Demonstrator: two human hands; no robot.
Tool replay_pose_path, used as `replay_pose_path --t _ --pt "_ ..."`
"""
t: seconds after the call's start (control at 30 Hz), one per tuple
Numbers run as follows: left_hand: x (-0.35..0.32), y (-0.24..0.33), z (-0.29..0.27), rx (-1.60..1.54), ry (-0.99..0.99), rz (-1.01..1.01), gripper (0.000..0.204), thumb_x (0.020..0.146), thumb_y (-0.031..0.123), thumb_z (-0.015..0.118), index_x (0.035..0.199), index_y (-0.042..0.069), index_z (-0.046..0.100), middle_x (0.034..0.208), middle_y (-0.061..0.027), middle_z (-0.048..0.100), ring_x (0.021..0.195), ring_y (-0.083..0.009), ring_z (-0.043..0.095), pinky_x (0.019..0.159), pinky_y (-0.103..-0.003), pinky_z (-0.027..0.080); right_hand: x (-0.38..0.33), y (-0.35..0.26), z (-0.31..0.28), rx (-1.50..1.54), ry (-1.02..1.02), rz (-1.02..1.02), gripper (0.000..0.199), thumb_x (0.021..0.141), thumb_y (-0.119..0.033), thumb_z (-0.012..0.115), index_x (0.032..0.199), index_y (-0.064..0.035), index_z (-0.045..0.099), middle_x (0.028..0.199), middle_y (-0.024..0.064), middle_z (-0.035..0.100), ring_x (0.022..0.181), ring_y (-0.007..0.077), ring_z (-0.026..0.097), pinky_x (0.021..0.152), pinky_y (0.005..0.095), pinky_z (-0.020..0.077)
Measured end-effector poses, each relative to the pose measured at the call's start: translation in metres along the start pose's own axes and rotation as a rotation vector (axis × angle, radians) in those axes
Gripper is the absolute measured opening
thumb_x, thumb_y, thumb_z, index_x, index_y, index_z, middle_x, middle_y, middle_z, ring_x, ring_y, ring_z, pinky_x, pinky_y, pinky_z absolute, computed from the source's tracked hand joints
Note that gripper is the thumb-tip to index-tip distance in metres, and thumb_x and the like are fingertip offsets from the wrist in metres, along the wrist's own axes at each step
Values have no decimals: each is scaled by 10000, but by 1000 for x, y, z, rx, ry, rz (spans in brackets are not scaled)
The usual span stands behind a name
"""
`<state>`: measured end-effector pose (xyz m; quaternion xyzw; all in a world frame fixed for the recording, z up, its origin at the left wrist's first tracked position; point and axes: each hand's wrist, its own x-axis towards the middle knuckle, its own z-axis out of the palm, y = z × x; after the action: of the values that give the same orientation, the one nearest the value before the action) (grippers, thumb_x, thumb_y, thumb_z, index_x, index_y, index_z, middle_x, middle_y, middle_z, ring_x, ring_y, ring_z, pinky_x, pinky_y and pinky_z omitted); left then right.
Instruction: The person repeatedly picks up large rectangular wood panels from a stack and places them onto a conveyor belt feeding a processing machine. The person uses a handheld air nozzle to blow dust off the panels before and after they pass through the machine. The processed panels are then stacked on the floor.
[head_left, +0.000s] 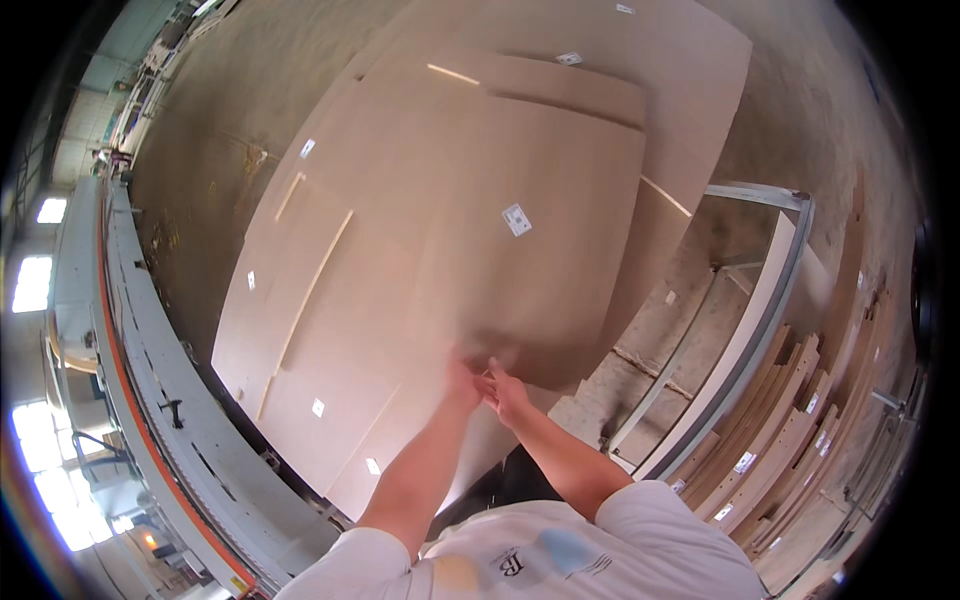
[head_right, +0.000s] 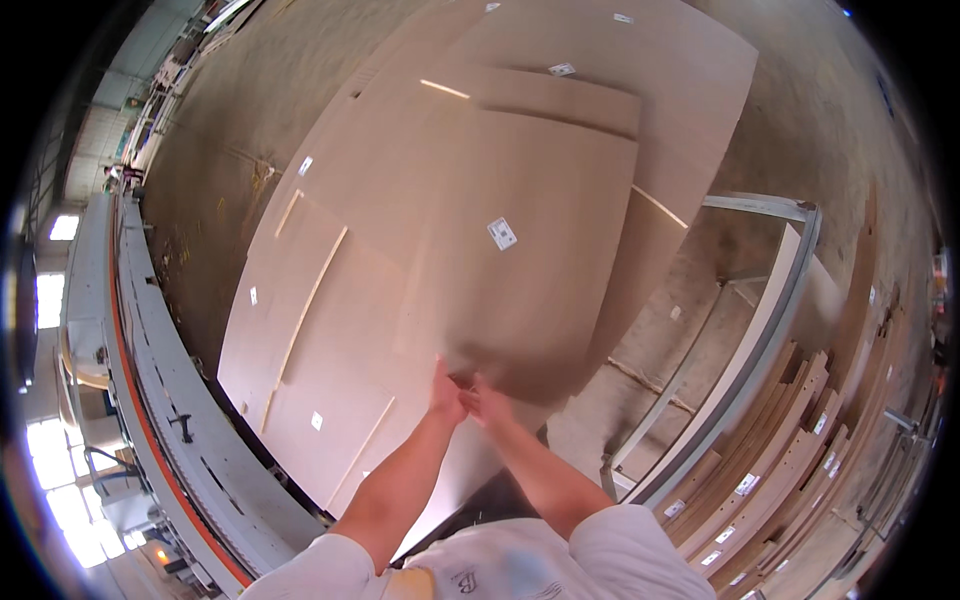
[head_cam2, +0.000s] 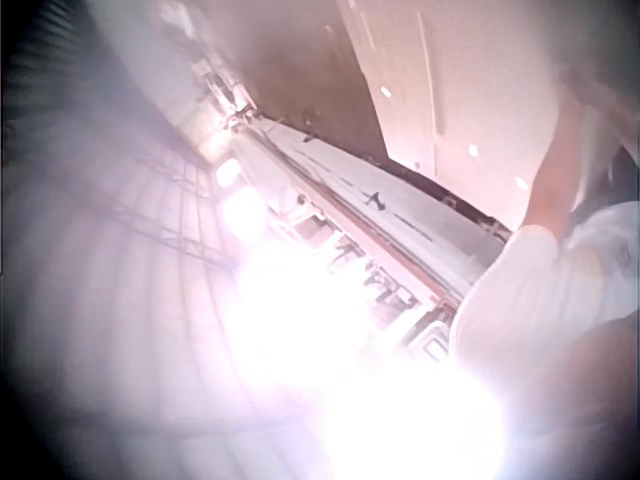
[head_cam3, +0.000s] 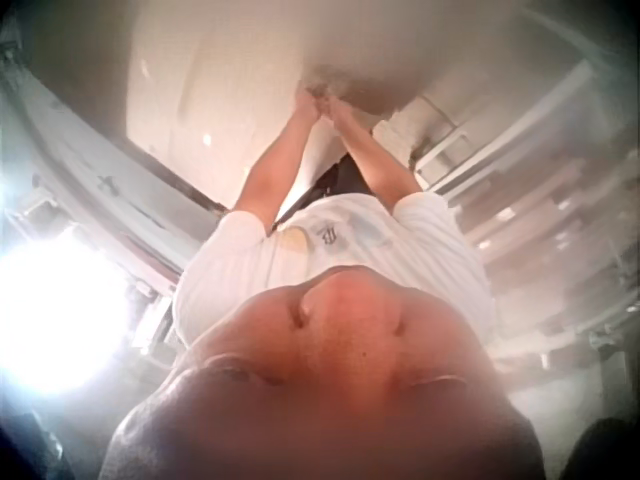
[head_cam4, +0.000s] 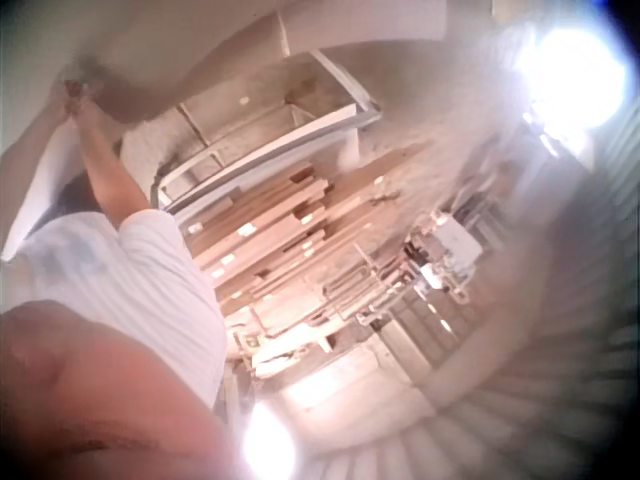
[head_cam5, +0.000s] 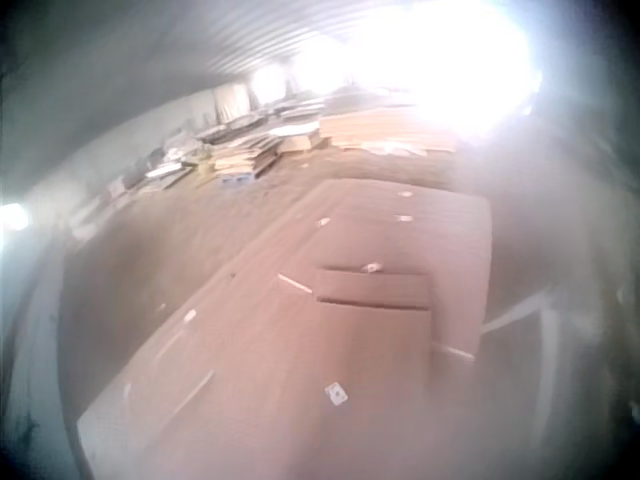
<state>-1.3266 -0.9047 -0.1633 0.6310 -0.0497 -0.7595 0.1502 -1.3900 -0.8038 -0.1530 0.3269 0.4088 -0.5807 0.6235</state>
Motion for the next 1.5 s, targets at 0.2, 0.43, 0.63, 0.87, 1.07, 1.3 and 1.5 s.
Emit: replay_pose_path --t 0.2,0.43,0.63,0.87,1.07,1.3,1.5 --pt "-9 -31 -115 100 109 201 425 988 510 666 1252 179 619 1103 -20 653 976 -208 620 861 -397 505 -87 -11 -54 -804 -57 -246 352 1020 -380 608 898 -55 664 816 48 678 712 146 633 653 310 515" --pt "-64 -12 -225 -222 305 274 657 982 593 626 1406 95 562 1306 -75 615 1146 -258 620 986 -435 521 -58 -47 -140 -525 479 -477 582 959 -634 582 1260 -138 628 1119 56 653 974 166 604 789 389 500" --pt "-108 -1 -343 -385 489 433 424 1002 530 623 1026 107 633 721 20 495 661 -127 539 570 -347 488 -37 -2 -98 -235 292 -424 785 975 -702 513 1489 -108 488 1474 44 556 1349 263 499 1104 488 390" --pt "-163 -4 -489 -366 643 429 713 924 618 682 1305 17 648 1235 -97 649 1090 -219 590 917 -422 512 -55 129 -81 -336 187 -354 886 934 -740 556 1535 -101 434 1534 52 513 1373 278 509 1122 454 428" --pt "-186 4 -646 -378 673 506 652 946 574 681 1241 -8 674 1134 -111 694 1008 -238 659 861 -429 564 -46 258 -91 -341 160 -239 753 947 -689 598 1470 -155 505 1417 19 595 1242 238 590 1000 433 507" --pt "-177 54 -727 -123 817 634 535 989 518 637 916 -4 729 789 -51 665 697 -180 611 630 -361 496 -24 351 -100 -512 142 -94 655 953 -656 622 1391 -173 561 1283 6 683 1112 192 666 858 381 562" --pt "-105 65 -814 892 877 635 551 970 511 594 1210 27 701 1164 -222 721 1120 -392 670 966 -476 516 -31 301 -61 -1647 162 58 706 919 -607 681 1372 -76 575 1294 125 702 1069 276 724 854 441 582"
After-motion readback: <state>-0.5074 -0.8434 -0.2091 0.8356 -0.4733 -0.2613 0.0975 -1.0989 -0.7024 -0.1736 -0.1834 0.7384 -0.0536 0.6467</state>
